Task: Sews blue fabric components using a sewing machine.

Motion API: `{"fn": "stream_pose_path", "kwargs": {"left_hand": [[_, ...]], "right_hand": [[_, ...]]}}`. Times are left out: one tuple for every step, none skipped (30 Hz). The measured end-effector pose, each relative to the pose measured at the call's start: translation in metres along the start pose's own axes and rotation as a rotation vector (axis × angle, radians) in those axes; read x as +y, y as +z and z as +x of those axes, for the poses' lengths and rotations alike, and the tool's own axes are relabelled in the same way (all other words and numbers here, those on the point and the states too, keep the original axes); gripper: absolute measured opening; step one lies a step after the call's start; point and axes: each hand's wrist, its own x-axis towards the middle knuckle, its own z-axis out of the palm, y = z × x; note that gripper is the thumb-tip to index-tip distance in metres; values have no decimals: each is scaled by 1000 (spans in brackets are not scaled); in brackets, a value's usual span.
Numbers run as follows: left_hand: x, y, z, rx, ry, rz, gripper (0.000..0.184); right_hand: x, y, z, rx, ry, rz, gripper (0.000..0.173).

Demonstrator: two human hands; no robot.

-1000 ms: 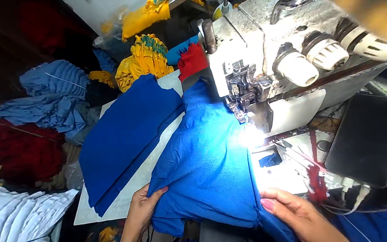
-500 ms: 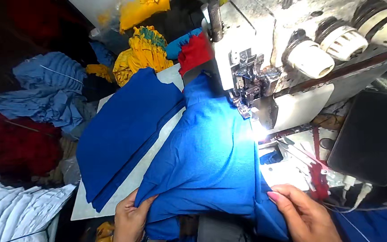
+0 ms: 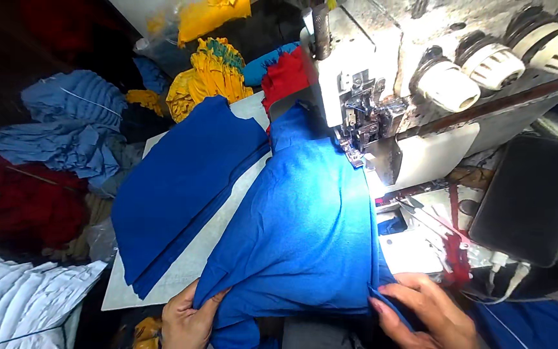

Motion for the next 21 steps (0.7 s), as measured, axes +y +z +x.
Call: {"fn": "stream_pose_path", "kwargs": {"left_hand": [[-1, 0, 0, -2, -3, -8, 10], [-2, 0, -1, -2, -1, -6, 10], [-2, 0, -1, -2, 2, -4, 10], [-1, -1, 0, 0, 3, 0, 10], [1, -2, 1, 2, 3, 3, 10], [2, -3, 2, 4, 2, 9, 11], [3, -4, 3, 7, 1, 19, 11], [3, -4, 4, 8, 0, 30, 11], [2, -3, 4, 13, -9, 30, 11], [0, -1, 4, 19, -19, 20, 11], [-2, 1, 3, 17, -26, 4, 11], [-6, 2, 2, 5, -31, -11, 11], [-10, 2, 1, -9, -37, -21, 10], [-12, 3, -1, -17, -46, -23, 10], [-12, 3, -2, -17, -60, -22, 10], [-12, 3, -3, -16, -73, -22, 10], [-11, 3, -3, -16, -81, -27, 10], [-11, 4, -3, -16, -81, -38, 10], [-12, 5, -3, -12, -78, -42, 10], [-12, 5, -2, -8, -73, -44, 11], [-12, 5, -2, -7, -71, -43, 11]], "right_hand": [[1, 1, 0, 15, 3, -18, 18], [2, 2, 0, 28, 2, -26, 16], [2, 2, 1, 36, 5, -28, 16], [-1, 1, 2, 39, 13, -27, 16], [-5, -2, 4, 38, 27, -23, 17], [-11, -4, 6, 37, 41, -13, 18], [-16, -7, 7, 33, 53, 7, 19], [-19, -10, 7, 6, 64, 23, 19], [-20, -11, 7, -10, 68, 53, 20], [-19, -11, 7, -21, 68, 80, 21], [-16, -11, 6, -33, 70, 94, 21], [-12, -9, 5, -44, 79, 96, 20], [-9, -8, 3, -51, 91, 86, 24], [-8, -8, 2, -60, 103, 67, 29], [-9, -7, 2, -63, 113, 43, 28], [-12, -7, 3, -52, 117, 23, 25], [-14, -6, 4, -50, 114, -6, 20], [-15, -6, 5, -45, 103, -24, 15], [-14, -6, 6, -39, 89, -32, 13], [-13, -7, 7, -33, 75, -41, 13], [-13, -7, 7, -28, 65, -49, 14]]}}
